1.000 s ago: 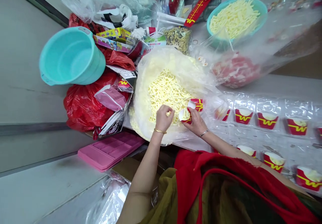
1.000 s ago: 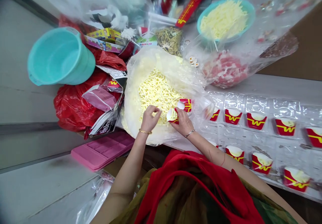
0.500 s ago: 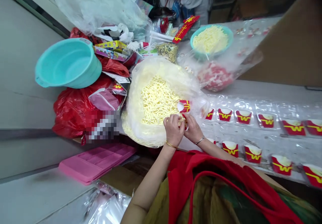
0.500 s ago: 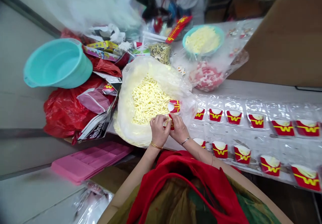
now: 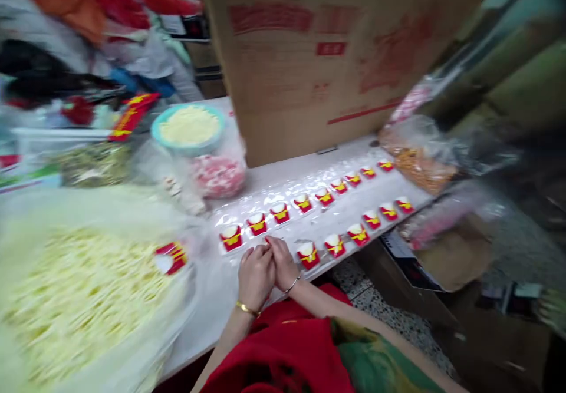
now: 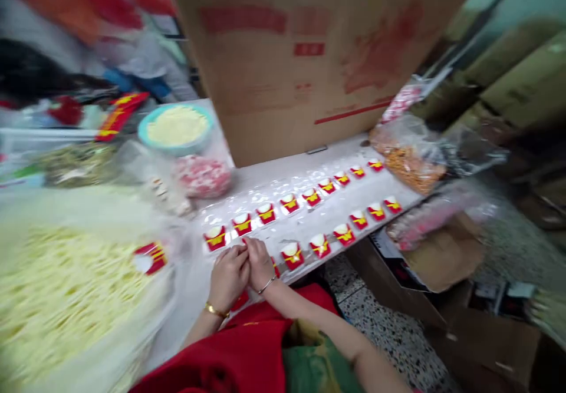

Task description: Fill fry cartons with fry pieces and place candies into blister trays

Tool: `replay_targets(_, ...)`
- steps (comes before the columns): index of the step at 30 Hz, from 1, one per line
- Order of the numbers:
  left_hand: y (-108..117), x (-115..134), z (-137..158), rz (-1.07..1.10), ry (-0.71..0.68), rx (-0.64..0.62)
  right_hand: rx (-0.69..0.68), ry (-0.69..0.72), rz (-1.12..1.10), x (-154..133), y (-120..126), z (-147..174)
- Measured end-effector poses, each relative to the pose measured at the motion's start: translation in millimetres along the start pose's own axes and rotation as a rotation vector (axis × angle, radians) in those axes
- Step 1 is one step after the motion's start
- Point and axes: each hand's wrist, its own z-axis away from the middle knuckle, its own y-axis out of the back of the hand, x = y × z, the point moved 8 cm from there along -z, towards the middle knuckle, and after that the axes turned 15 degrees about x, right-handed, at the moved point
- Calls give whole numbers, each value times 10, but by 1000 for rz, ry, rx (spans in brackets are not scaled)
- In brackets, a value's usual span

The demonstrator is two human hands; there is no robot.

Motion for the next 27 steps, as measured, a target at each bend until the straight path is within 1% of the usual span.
replay_targets(2,-420,384,-251,36,-61,-109,72,-44,43,381,435,-119)
replay_targets(4,-891,851,-483,60,-136,-210,140,-103,74,821,935,-216)
replay_targets(7,-1666,1695,-829,129,-275,-319,269,-197,128,1574,1805,-348)
replay_targets(10,-2486,2627,-1211,256,-405,-398,392,-265,177,2358,2739,-521)
replay_targets(12,-3022,3226,-1501,339,-453,-426,447,-281,211,2862,3356,-670)
replay_targets(14,-3527,3757,-1825,410,-451,-414,510,-301,268,3370,3968,-807)
replay_targets(16,-4001,4199,-2157,463,-414,-369,602,-367,348,3908,4563,-880)
replay_targets(18,-4462,4568,-2435,493,-390,-339,686,-445,449,4434,5076,-885)
replay_targets(19,-4690,4731,-2541,496,-393,-341,702,-463,522,4665,5278,-882)
replay_targets(20,-4917,4879,-2619,485,-410,-357,690,-463,612,4868,5433,-887)
replay_targets(22,-5351,5112,-2703,429,-456,-416,605,-446,802,5203,5614,-915)
replay_targets(25,-5885,5265,-2706,336,-494,-525,448,-454,980,5550,5652,-977)
replay_targets(27,-6129,5280,-2659,317,-513,-597,374,-469,1013,5681,5601,-1033)
